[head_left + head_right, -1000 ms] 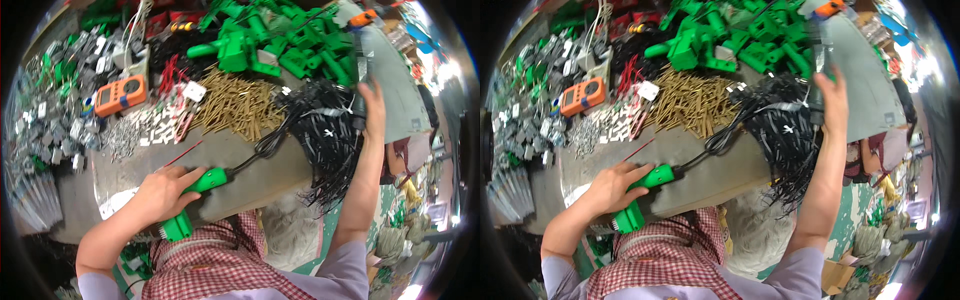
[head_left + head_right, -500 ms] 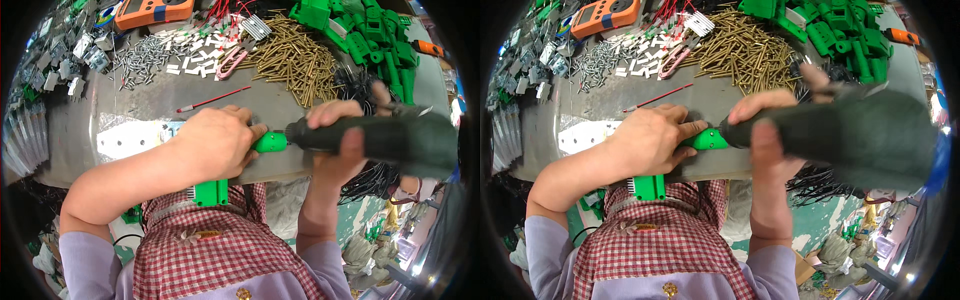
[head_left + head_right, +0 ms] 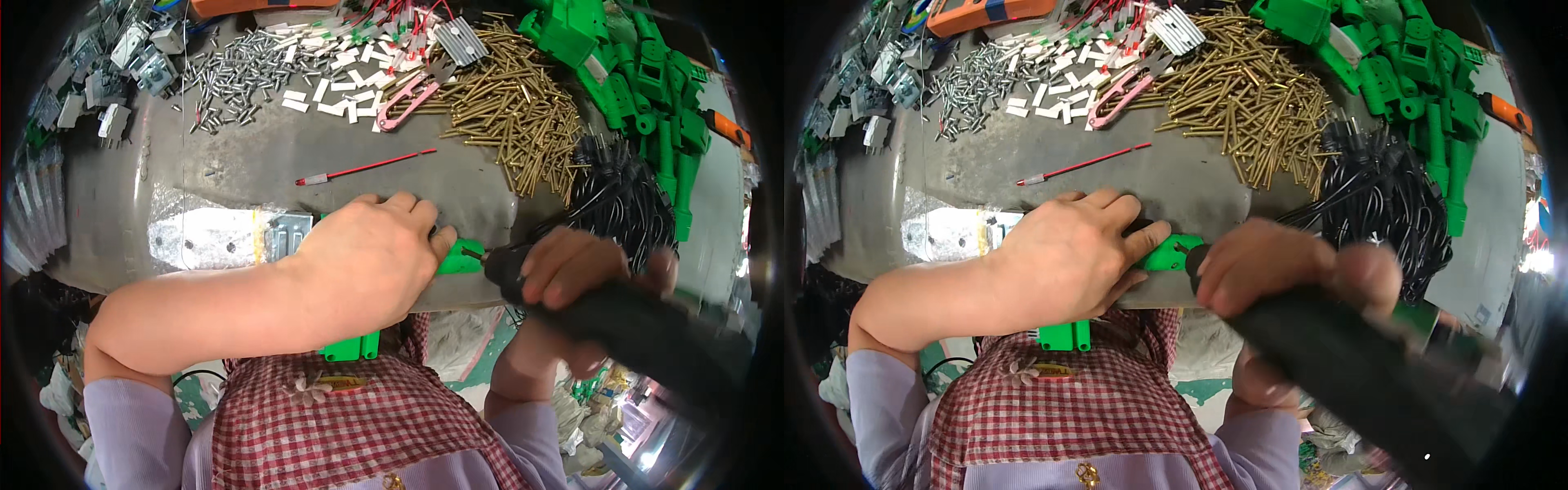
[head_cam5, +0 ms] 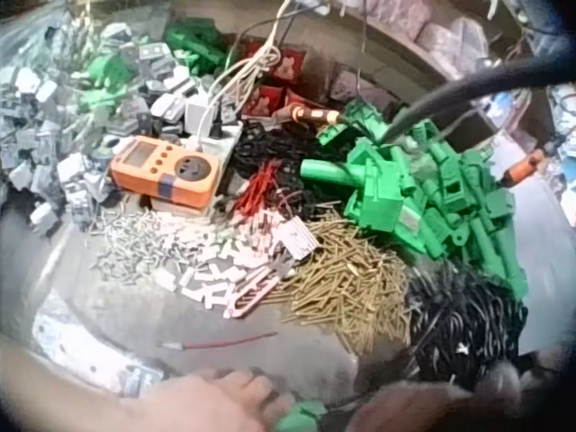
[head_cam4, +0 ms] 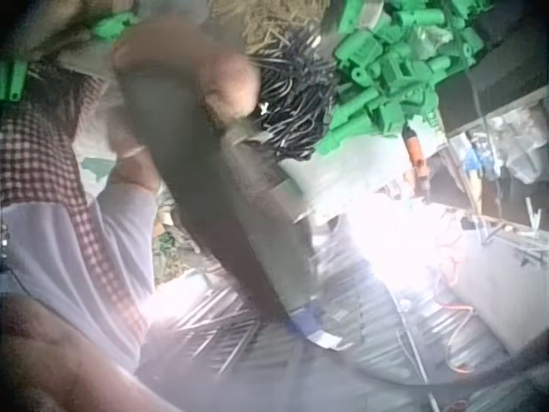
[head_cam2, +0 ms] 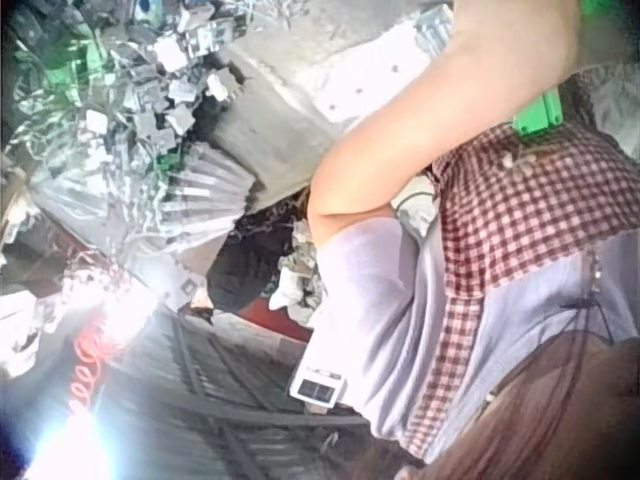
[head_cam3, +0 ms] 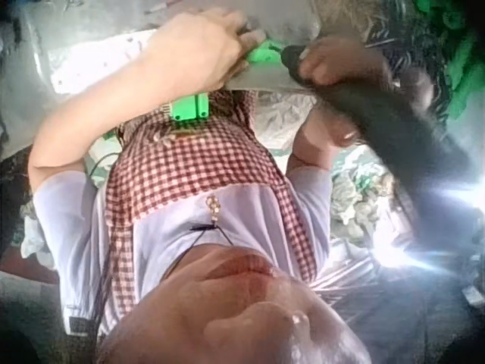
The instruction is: The person assembles a power tool by connecting wires and components inside a plastic housing, soldering wire joints with a soldering iron, fitting the housing halves together, and driving screws using a power screwdriver.
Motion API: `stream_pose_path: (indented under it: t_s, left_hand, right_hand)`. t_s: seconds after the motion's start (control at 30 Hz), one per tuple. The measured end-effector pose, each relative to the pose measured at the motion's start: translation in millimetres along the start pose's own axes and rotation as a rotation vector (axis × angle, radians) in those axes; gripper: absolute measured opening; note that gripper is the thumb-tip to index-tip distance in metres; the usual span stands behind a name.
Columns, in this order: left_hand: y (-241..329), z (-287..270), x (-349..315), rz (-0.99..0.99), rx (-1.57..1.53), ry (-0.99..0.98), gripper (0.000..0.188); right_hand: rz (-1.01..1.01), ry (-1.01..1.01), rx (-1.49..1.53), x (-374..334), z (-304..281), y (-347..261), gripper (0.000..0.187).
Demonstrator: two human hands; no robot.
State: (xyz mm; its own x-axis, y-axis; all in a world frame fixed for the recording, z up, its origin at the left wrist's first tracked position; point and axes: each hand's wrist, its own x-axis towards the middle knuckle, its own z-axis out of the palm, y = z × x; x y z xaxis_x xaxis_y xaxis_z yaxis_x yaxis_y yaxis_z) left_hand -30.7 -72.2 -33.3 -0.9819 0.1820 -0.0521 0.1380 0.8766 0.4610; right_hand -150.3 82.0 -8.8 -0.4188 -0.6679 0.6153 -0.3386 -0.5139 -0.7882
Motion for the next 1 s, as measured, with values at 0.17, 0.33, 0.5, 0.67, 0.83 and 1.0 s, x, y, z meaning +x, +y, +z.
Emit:
stream_pose_path:
  t_s: [0.17,0.33,0.5,0.67,0.83,1.0]
  left_hand:
    - [3,-1,-2,-0.011,0.010,-0.001,0.041]
    - [1,2,-2,-0.014,-0.047,-0.002,0.041]
    - [1,-2,-4,-0.022,-0.053,-0.056,0.046]
    - [2,-2,-4,-0.004,-0.063,-0.058,0.049]
    - [3,2,-4,0.028,0.030,0.016,0.025]
    - [7,7,-5,-0.008,-0.010,0.068,0.042]
  right_hand:
    - [0.023,-0.204,0.086,14,-12,5,0.096]
    - [0.114,0.038,0.131,15,1,2,0.101]
    - [0.136,0.046,0.170,11,3,4,0.093]
    - [0.088,-0.166,0.242,15,-12,9,0.078]
    - [0.059,-0.252,0.211,18,-11,17,0.075]
    - [0.001,-0.245,0.193,11,-7,17,0.081]
